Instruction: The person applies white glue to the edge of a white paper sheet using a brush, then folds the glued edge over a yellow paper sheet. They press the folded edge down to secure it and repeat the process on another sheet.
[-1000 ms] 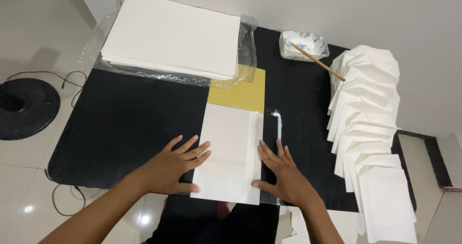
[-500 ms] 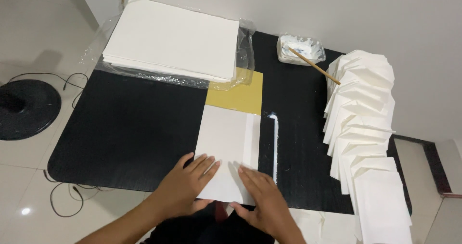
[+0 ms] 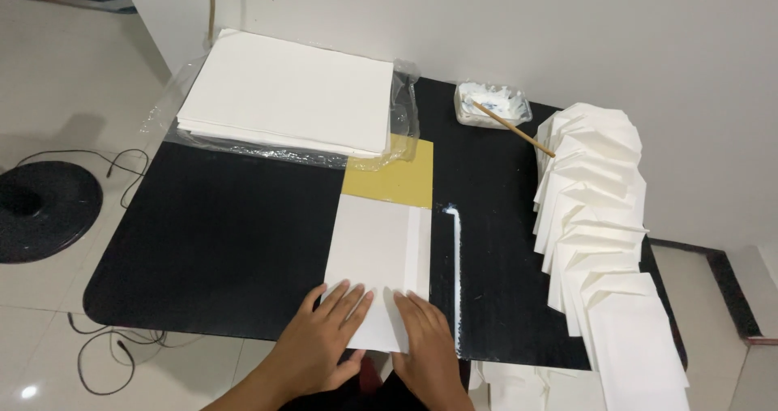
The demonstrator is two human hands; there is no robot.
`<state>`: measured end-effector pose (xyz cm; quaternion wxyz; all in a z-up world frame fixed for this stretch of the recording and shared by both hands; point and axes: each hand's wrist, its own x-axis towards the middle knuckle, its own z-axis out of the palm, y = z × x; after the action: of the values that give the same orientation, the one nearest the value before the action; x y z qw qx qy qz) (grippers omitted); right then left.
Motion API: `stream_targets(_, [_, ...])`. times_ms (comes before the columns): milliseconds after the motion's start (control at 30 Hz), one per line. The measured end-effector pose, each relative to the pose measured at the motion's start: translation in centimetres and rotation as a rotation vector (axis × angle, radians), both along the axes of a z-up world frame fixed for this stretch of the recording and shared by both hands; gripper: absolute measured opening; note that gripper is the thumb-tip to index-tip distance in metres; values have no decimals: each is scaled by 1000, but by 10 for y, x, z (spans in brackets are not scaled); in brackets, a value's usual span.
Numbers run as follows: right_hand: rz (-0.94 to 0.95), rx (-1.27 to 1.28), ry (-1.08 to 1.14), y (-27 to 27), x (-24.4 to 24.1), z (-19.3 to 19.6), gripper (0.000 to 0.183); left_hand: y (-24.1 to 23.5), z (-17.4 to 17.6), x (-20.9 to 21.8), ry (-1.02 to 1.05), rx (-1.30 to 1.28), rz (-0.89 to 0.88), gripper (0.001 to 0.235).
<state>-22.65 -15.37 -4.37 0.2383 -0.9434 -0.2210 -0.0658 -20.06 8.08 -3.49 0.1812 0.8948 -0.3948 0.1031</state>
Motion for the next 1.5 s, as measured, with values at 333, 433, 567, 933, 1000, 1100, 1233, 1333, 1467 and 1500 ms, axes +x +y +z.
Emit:
stream_targets(333, [-159, 103, 30, -5, 9, -11, 86, 7, 36, 18, 405, -217, -74, 73])
stream_targets(433, [-210, 148, 120, -4, 10, 7, 63, 12, 32, 28, 696, -235, -68, 67])
stream_targets(567, [-289, 178, 275, -2, 20, 17, 48, 17, 31, 40, 820, -252, -68, 70])
stream_targets(933, [-335, 543, 745, -17, 32, 55, 71, -2, -9, 54, 521, -430, 46, 51])
stream_targets(1000, [-353, 626, 731, -22, 32, 44, 62, -9, -19, 53, 518, -455, 139, 50])
stream_targets(1100, [-303, 613, 510, -20, 29, 31, 57, -20, -31, 49, 332, -440, 280, 49])
stream_targets(1233, [-260, 388, 230, -16, 30, 8, 48, -29, -25, 53, 295, -282, 375, 48])
stream_targets(1333, [-163, 334, 42, -11, 33, 6, 43, -27, -24, 58, 209, -140, 295, 37])
stream_targets(1467, [-119, 232, 41, -13, 36, 5, 43, -25, -34, 57, -81, -92, 150, 26])
stream_targets(1500, [-118, 232, 41, -14, 39, 7, 43, -24, -33, 60, -81, -92, 151, 26])
